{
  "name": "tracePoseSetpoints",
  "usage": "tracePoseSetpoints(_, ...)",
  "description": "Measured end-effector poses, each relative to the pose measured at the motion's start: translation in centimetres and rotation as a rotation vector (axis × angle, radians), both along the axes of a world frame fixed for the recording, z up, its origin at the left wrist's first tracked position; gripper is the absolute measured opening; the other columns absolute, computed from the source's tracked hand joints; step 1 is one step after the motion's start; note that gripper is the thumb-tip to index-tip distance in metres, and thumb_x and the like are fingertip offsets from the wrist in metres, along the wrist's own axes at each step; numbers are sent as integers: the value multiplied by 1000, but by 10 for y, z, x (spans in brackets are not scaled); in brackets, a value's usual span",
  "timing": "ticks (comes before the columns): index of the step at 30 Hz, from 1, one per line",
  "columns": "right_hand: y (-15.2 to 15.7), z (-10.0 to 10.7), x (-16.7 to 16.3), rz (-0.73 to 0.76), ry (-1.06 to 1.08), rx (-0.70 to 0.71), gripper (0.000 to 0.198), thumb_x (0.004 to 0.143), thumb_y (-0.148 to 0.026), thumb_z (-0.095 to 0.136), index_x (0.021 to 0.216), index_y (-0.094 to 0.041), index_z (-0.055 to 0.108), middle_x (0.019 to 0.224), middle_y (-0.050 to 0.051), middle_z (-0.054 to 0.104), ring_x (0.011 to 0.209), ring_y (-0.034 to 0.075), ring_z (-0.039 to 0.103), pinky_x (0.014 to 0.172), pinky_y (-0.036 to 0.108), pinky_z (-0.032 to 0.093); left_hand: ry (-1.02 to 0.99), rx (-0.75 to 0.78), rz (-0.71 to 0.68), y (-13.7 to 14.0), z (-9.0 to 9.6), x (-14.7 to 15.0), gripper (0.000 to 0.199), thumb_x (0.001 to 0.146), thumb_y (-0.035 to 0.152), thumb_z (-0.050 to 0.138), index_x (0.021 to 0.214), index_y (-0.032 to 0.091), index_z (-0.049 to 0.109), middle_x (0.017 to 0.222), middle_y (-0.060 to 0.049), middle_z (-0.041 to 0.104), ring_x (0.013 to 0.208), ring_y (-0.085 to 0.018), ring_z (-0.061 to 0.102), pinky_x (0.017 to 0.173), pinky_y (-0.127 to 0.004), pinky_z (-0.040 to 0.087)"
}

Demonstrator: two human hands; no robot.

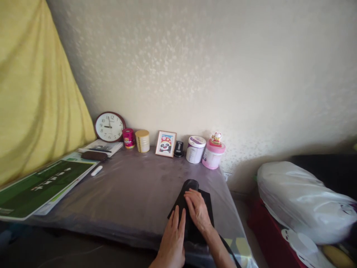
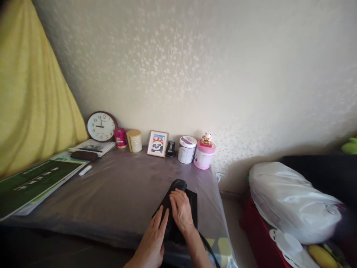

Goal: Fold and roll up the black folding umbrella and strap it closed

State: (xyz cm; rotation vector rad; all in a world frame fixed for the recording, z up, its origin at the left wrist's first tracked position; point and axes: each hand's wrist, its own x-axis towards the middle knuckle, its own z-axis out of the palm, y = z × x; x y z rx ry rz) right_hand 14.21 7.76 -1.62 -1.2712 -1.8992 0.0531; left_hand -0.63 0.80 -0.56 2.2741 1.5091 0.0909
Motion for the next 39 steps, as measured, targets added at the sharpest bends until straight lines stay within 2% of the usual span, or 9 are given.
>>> tracePoseSetpoints(6, 22, -6, -7, -51, -122, -110, 31, 92, -25, 35, 107, -19, 62, 115, 6, 59, 121, 19, 42, 105, 45, 22, 45, -8, 11, 0, 7, 3, 91, 60, -5, 40, 140, 10, 0, 147, -8, -8, 137, -21, 0, 112, -32, 11)
tracePoseSetpoints(13, 73, -10, 25, -249, 14, -152, 33, 88, -26, 36, 104, -15, 63, 114, 10, 59, 112, 21, 51, 98, 42, 35, 18, 8, 47, -2, 5, 4, 89, 59, -4, 40, 139, 6, 3, 146, -10, -6, 136, -22, 5, 112, -32, 14)
tracePoseSetpoints(17, 46, -2, 28, -302, 115, -58, 37, 90, -32, 33, 104, -13, 61, 107, 13, 61, 100, 20, 56, 92, 39, 41, -6, 21, 46, -2, 4, 4, 89, 58, -4, 39, 139, 5, 4, 146, -10, -5, 136, -23, 4, 112, -34, 15)
tracePoseSetpoints(19, 27, 1, 21, -171, 105, 17, 33, 90, -32, 37, 105, -15, 61, 108, 11, 61, 105, 19, 53, 93, 38, 41, 10, 34, 43, -2, 3, 4, 89, 58, -4, 38, 139, 5, 3, 146, -10, -5, 136, -22, 3, 112, -33, 14)
tracePoseSetpoints(23, 20, -5, 7, 43, -64, -28, 32, 91, -27, 37, 109, -17, 61, 116, 8, 59, 119, 20, 44, 102, 43, 32, -11, 43, 39, -2, -1, 3, 90, 57, -5, 39, 140, 5, 4, 146, -10, -4, 136, -22, 3, 112, -33, 14)
tracePoseSetpoints(29, 60, -14, 44, -372, 223, -185, 35, 80, -28, 43, 103, -10, 62, 113, 14, 59, 109, 24, 53, 95, 42, 39, -56, 55, 62, -1, -6, 2, 89, 58, -3, 38, 140, 3, 4, 146, -12, -4, 136, -23, 7, 111, -34, 18)
tracePoseSetpoints(33, 34, -11, 76, -515, 310, -195, 41, 82, -36, 36, 102, -10, 60, 101, 15, 63, 93, 26, 60, 85, 43, 45, -64, 71, 52, -3, -7, 1, 86, 62, -3, 37, 141, 4, 3, 147, -13, -3, 136, -22, 7, 111, -33, 19)
tracePoseSetpoints(35, 13, -8, 78, -507, 339, -199, 39, 82, -38, 38, 102, -12, 60, 101, 13, 63, 91, 25, 60, 84, 40, 46, -52, 75, 47, -4, -6, 1, 87, 62, -3, 37, 141, 4, 2, 147, -13, -3, 136, -22, 6, 111, -33, 17)
tracePoseSetpoints(39, -10, -5, 51, -283, 264, -208, 34, 84, -35, 38, 99, -15, 60, 102, 10, 62, 97, 21, 57, 88, 35, 44, -56, 67, 51, -4, -4, 0, 87, 62, -3, 38, 141, 4, 3, 147, -13, -2, 136, -21, 4, 112, -32, 16)
